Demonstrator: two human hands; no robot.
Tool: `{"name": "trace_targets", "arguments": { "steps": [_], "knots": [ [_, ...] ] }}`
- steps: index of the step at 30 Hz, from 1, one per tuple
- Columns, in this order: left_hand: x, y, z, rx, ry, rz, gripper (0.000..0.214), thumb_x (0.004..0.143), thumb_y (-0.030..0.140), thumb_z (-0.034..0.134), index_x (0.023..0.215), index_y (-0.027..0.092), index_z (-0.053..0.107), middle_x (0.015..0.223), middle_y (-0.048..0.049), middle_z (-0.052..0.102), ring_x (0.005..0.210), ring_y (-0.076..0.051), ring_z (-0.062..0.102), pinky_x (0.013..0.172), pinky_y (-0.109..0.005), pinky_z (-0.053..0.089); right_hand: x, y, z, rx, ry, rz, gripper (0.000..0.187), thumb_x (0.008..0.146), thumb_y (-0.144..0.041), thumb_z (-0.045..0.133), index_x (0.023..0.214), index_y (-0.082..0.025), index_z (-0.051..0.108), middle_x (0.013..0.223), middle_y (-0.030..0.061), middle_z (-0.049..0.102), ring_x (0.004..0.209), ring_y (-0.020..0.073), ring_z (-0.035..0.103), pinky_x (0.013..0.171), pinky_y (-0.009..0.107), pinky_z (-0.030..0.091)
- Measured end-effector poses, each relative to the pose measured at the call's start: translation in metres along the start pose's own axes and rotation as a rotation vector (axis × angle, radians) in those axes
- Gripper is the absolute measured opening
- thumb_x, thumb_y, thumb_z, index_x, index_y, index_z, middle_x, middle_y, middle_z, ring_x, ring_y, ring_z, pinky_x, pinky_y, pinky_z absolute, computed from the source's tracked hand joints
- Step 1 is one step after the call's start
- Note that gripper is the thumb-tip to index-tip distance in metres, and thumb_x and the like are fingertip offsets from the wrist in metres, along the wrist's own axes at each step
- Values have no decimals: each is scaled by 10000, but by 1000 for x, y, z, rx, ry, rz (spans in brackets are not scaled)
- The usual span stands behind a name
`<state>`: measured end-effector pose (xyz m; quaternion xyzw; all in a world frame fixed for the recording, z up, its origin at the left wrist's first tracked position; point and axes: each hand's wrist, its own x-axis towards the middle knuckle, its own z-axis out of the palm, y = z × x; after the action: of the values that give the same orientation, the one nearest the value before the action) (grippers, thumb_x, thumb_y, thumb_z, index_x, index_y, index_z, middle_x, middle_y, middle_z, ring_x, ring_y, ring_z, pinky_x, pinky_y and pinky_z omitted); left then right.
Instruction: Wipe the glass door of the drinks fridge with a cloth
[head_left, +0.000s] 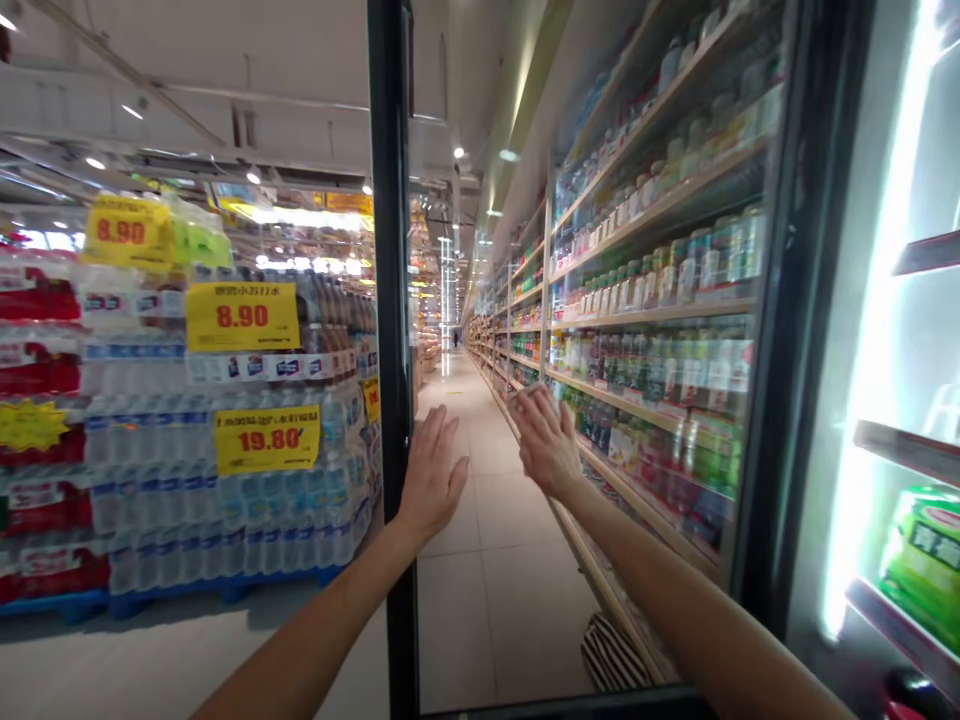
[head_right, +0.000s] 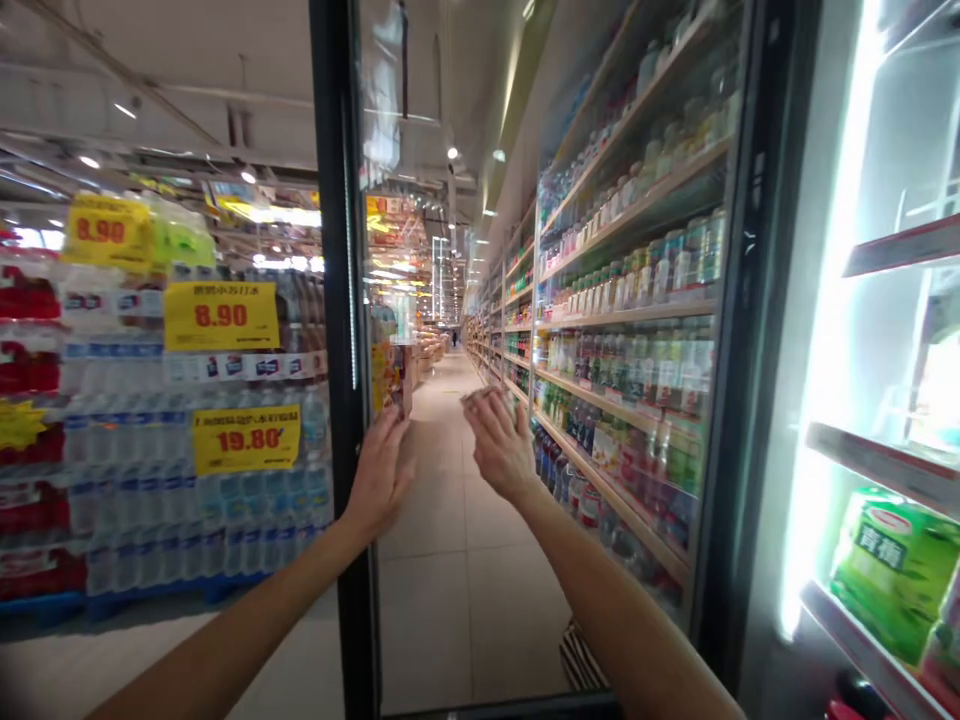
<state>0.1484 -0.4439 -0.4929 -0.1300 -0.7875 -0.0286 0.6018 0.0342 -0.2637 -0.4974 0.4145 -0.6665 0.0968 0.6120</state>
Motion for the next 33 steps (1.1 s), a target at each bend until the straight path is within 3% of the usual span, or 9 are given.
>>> {"name": "trace_targets", "arguments": {
  "steps": [2, 7, 11, 13, 19, 23, 25, 30, 33],
  "knots": [
    [2, 2, 5, 67, -25, 36, 558, 882, 212, 422, 1410, 195, 242, 1462, -147, 319, 1388, -253, 214, 1097, -515, 239, -8, 5, -1, -33, 6, 83, 586, 794, -188, 471, 1376, -188, 398, 1438, 98, 399, 1400, 244, 190, 1141, 502, 66],
    [-2, 4, 19, 185, -82, 85, 546, 862, 209, 445, 1390, 170, 314, 1452, -137, 349, 1399, -248, 171, 1116, -496, 188, -40, 9, -5, 28, -88, -225, 548, 798, -167, 460, 1339, -252, 446, 1377, 29, 488, 1366, 182, 278, 1161, 444, 42],
    [-7, 2, 26, 233, -85, 61, 551, 863, 221, 456, 1398, 189, 327, 1458, -117, 339, 1402, -236, 148, 1134, -482, 130, -30, 29, -8, -61, 45, 124, 586, 805, -184, 460, 1386, -201, 383, 1404, 97, 446, 1384, 234, 238, 1139, 477, 96],
    [-8, 3, 27, 242, -85, 53, 550, 863, 224, 460, 1397, 185, 331, 1461, -120, 332, 1403, -236, 141, 1135, -486, 116, -30, 31, -8, -85, 73, 205, 585, 811, -191, 449, 1391, -183, 374, 1427, 111, 409, 1393, 250, 212, 1129, 485, 123],
    [-9, 3, 30, 275, -59, 65, 542, 863, 243, 473, 1385, 160, 349, 1453, -135, 341, 1405, -238, 121, 1134, -493, 109, -47, 17, -9, -16, -83, -132, 514, 816, -181, 450, 1325, -245, 465, 1368, 34, 495, 1367, 195, 273, 1157, 436, 52],
    [-9, 2, 31, 255, -68, 60, 575, 866, 258, 480, 1409, 177, 309, 1461, -137, 320, 1404, -247, 119, 1132, -510, 98, -20, 31, -11, -71, 37, 227, 547, 833, -212, 430, 1379, -206, 395, 1426, 82, 417, 1390, 233, 220, 1136, 469, 95],
    [-9, 2, 31, 233, -76, 52, 601, 864, 254, 480, 1425, 192, 274, 1467, -132, 306, 1402, -251, 131, 1130, -518, 97, -18, 31, -11, -72, 38, 288, 567, 831, -211, 423, 1395, -200, 369, 1446, 89, 385, 1398, 248, 193, 1131, 482, 104],
    [-10, 2, 32, 240, -42, 73, 654, 857, 239, 487, 1447, 203, 208, 1471, -134, 294, 1400, -250, 135, 1129, -514, 102, -49, 21, -12, 16, -99, -158, 521, 815, -172, 438, 1328, -260, 458, 1370, 21, 493, 1370, 178, 265, 1157, 430, 32],
    [-10, 1, 34, 228, -27, 70, 670, 852, 226, 490, 1452, 217, 191, 1480, -125, 275, 1399, -253, 138, 1130, -519, 91, -39, 37, -12, -44, -14, 45, 507, 832, -209, 433, 1338, -239, 448, 1376, 58, 482, 1368, 205, 276, 1145, 461, 80]
  ]
}}
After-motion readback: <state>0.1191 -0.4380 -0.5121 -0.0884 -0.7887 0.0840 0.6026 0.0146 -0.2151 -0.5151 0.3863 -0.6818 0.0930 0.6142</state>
